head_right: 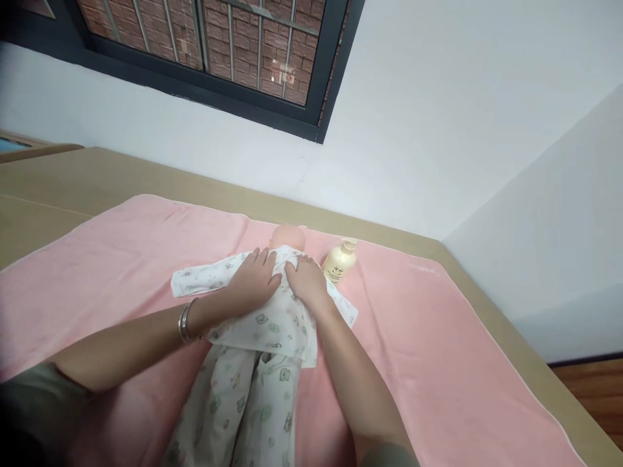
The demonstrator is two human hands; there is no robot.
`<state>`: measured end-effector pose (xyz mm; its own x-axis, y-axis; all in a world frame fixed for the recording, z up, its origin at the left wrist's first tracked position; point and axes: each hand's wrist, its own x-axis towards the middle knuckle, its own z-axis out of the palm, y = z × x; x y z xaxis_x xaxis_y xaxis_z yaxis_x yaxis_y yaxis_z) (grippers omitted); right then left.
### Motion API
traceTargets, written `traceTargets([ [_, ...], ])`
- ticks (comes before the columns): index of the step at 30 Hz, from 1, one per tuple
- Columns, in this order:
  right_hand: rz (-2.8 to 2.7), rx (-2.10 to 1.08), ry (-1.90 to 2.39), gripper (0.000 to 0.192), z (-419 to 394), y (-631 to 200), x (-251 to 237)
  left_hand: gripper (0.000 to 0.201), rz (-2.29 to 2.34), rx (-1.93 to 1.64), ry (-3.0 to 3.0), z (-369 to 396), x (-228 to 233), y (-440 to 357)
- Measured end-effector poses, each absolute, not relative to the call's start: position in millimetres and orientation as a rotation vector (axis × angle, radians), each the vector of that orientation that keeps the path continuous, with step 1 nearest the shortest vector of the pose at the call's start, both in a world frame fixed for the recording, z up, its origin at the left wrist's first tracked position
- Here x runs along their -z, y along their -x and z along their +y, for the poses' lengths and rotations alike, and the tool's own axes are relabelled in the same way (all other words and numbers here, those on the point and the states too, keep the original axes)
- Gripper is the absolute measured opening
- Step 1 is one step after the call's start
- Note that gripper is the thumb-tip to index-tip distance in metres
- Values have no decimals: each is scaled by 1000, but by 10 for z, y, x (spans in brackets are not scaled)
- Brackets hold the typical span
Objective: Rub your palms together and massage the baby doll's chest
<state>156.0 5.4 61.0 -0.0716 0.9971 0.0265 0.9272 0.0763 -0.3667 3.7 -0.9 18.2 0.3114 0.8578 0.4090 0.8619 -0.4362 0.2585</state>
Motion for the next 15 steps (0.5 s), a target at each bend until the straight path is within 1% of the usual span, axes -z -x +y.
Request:
traceTargets([
  [5,-2123,-165,1939,44,13,-1503,-550,39,-1891,789,2589,170,-278,10],
  [9,-2133,-92,1923,45,-3,-1487,-508,42,-1899,831,2585,222,-264,19],
  [15,-2147,-93,1917,43,28,-1518,-511,42,-1890,841,2589,192,-249,14],
])
